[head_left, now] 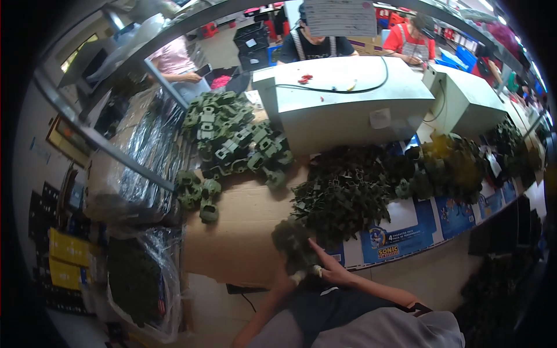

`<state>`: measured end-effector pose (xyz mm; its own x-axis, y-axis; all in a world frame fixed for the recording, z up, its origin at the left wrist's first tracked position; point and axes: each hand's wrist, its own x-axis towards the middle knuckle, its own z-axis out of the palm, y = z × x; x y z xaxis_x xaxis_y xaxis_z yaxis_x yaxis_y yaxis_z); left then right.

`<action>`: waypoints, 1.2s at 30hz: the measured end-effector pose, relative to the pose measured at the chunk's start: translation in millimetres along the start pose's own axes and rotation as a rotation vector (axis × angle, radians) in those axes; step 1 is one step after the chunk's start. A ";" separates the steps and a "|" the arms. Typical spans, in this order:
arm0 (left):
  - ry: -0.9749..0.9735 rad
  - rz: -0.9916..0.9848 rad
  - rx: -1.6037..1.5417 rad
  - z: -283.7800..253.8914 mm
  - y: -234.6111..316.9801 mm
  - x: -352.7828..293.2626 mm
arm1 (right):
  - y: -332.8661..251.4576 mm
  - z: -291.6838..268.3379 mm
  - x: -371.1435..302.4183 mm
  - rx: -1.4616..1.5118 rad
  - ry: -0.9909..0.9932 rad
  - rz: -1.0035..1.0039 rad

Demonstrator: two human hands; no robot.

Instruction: The person repeatedly picks up small green plastic components from a pile on a table and snaps them together by hand. They handle the parts one at a time, connecting them into small clusters and placing the finished units back onto the table.

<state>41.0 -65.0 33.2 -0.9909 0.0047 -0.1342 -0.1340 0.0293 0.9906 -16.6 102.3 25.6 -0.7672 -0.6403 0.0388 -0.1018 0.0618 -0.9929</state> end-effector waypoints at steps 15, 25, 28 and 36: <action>0.025 -0.147 -1.028 -78.0 1.8 -21.2 | 105.6 25.4 37.0 -0.678 -0.034 -0.057; -0.111 -0.372 -0.800 -65.1 -24.2 19.1 | 253.2 -217.9 -67.9 -0.779 0.974 0.516; -0.089 -0.478 -0.764 -59.3 -12.4 26.5 | 236.4 -214.0 -53.4 -0.815 0.982 0.385; -0.365 -0.340 -0.713 -40.2 -15.2 35.7 | 55.9 -152.2 -53.5 -0.125 0.730 0.275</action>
<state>7.3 -105.5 14.6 -0.8479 0.4332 -0.3055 -0.5165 -0.5456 0.6599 -77.6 256.5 -14.8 -0.9925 0.0724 -0.0990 0.1145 0.2578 -0.9594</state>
